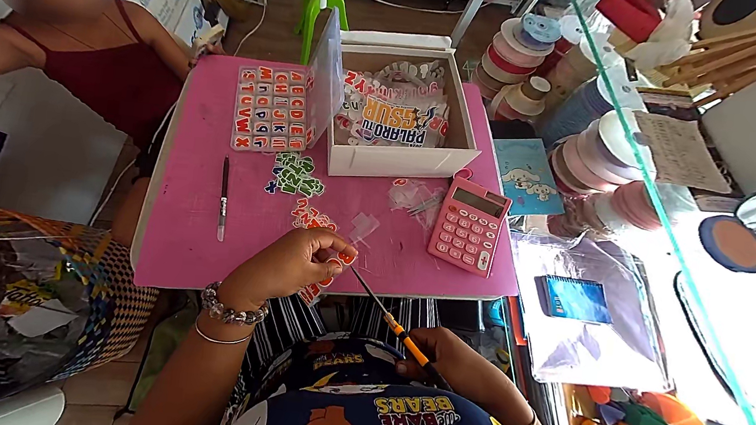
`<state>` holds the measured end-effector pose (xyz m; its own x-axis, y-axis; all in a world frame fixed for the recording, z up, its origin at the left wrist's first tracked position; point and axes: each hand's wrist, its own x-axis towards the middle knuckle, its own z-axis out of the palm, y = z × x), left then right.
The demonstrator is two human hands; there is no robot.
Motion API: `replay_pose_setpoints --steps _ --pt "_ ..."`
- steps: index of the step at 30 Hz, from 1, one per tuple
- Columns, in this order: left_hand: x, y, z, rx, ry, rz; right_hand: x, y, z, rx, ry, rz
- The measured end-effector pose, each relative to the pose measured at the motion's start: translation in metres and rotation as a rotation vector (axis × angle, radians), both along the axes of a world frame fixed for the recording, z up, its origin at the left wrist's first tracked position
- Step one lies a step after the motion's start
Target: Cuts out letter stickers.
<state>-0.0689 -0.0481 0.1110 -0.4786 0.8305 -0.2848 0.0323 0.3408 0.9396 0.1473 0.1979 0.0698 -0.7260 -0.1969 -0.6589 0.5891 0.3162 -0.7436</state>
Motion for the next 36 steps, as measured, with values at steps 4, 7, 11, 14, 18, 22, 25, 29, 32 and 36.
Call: replay_pose_setpoints --steps 4,7,11,14,18,22,25,29,32,36 --pt "0.005 0.004 -0.003 0.039 0.038 -0.046 -0.004 -0.005 -0.002 0.005 0.014 0.009" --pt "0.007 0.005 -0.001 0.023 0.045 -0.085 -0.007 -0.007 -0.001 0.009 0.025 0.014" --pt "0.009 0.006 -0.002 0.024 0.043 -0.104 -0.01 -0.008 0.0 0.01 0.023 0.018" --pt "0.01 0.006 -0.002 0.04 0.044 -0.109 -0.009 -0.009 0.0 0.002 0.043 0.0" --pt "0.011 0.007 -0.001 0.036 0.039 -0.109 -0.007 -0.009 -0.002 -0.003 0.062 -0.004" --pt "0.012 0.008 -0.001 0.034 0.032 -0.097 -0.006 -0.01 -0.003 -0.007 0.057 -0.021" --pt "0.011 0.008 -0.002 0.036 0.021 -0.088 -0.006 -0.01 -0.003 -0.009 0.049 -0.031" --pt "0.012 0.008 -0.002 0.035 0.018 -0.09 -0.006 -0.01 -0.003 -0.004 0.049 -0.027" --pt "0.012 0.007 -0.001 0.033 0.022 -0.093 -0.006 -0.01 -0.003 -0.006 0.043 -0.025" --pt "0.011 0.007 -0.001 0.029 0.032 -0.107 -0.006 -0.01 -0.004 -0.003 0.046 -0.018"
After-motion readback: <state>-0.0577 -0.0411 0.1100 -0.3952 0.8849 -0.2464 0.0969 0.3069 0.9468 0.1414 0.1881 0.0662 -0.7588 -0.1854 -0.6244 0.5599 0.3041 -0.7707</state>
